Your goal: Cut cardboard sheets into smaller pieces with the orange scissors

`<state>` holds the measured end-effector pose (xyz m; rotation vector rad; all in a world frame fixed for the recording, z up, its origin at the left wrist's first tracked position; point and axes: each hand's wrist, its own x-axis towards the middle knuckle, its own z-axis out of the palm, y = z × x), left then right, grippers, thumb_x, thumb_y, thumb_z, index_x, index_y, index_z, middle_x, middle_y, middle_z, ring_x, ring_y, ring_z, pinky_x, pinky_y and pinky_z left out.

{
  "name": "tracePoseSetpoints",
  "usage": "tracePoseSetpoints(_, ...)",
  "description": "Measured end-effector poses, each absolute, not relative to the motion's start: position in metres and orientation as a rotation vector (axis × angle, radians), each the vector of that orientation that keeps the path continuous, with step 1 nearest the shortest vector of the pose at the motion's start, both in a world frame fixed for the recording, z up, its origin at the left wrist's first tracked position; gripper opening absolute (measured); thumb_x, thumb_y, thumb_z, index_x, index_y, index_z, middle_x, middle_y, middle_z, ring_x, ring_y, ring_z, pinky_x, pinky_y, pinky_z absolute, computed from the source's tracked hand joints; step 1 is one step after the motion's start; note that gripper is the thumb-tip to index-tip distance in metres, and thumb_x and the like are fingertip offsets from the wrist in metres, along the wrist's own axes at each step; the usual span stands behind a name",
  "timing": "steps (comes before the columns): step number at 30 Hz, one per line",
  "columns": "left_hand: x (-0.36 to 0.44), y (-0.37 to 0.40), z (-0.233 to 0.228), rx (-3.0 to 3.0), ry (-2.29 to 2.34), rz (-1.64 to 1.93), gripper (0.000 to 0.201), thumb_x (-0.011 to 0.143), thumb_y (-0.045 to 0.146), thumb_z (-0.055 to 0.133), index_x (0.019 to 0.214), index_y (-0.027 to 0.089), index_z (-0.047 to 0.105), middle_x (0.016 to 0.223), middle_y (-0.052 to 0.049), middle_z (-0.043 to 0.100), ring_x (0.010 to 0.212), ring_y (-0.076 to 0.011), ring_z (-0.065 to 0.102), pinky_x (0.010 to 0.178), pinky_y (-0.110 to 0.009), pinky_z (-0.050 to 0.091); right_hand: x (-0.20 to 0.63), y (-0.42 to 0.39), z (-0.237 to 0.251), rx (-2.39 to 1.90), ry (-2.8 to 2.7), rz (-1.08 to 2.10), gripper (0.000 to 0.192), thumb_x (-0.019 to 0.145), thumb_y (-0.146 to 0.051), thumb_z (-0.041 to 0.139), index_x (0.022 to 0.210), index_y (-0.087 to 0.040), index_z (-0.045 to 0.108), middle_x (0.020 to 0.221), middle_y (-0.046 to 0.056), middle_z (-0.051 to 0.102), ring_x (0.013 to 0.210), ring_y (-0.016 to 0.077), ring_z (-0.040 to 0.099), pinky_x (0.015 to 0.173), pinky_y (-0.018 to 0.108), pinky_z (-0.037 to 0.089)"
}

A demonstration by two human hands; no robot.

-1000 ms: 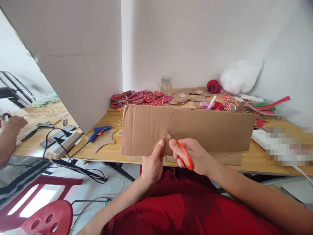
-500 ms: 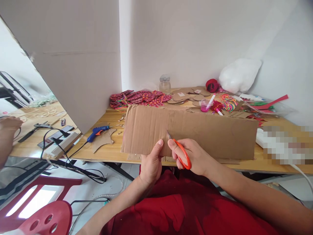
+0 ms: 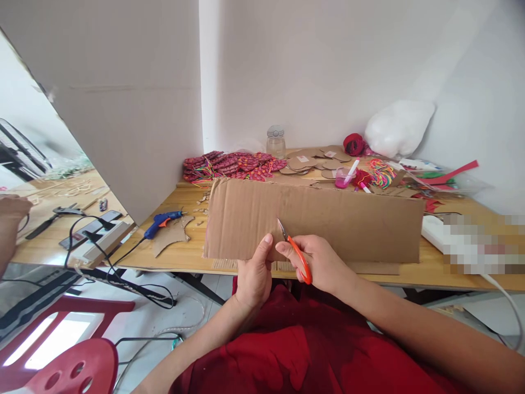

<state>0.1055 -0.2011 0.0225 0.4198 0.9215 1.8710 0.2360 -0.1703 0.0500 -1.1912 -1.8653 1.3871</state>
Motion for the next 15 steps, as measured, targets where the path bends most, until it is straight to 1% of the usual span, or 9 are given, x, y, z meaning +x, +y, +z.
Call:
tracePoseSetpoints(3,0.103,-0.201,0.020,0.386,0.933,1.846,0.062,0.075,0.023,0.084,0.132,0.025,0.059,0.129,-0.006,0.068,0.114,-0.0213,0.066,0.096,-0.033,0.054,0.241,-0.171,0.050,-1.155,-1.859,1.537,0.060,0.091,-0.074,0.050,0.064,-0.021,0.049,0.046,-0.003,0.054,0.043,0.0117,0.051,0.047,0.023,0.038)
tracePoseSetpoints(6,0.100,-0.201,0.020,0.403,0.920,1.835,0.063,0.075,0.023,0.084,0.133,0.026,0.059,0.129,-0.006,0.069,0.113,-0.0211,0.067,0.095,-0.032,0.054,0.246,-0.172,0.054,-1.129,-1.893,1.623,0.064,0.093,-0.076,0.041,0.064,-0.020,0.052,0.046,0.000,0.058,0.043,0.0123,0.051,0.048,0.023,0.038)
tracePoseSetpoints(9,0.100,-0.201,0.020,0.418,0.909,1.838,0.066,0.074,0.023,0.085,0.135,0.027,0.058,0.128,-0.006,0.069,0.113,-0.0213,0.067,0.096,-0.032,0.053,0.248,-0.172,0.062,-1.114,-1.903,1.654,0.068,0.092,-0.079,0.039,0.063,-0.019,0.053,0.046,0.001,0.058,0.044,0.0127,0.051,0.049,0.023,0.039)
tracePoseSetpoints(15,0.099,-0.201,0.019,0.412,0.896,1.811,0.064,0.073,0.024,0.086,0.133,0.023,0.060,0.127,-0.007,0.070,0.113,-0.0229,0.067,0.094,-0.033,0.053,0.254,-0.169,0.073,-1.108,-1.920,1.712,0.068,0.092,-0.079,0.038,0.063,-0.019,0.055,0.046,0.001,0.059,0.046,0.0133,0.052,0.054,0.024,0.042)
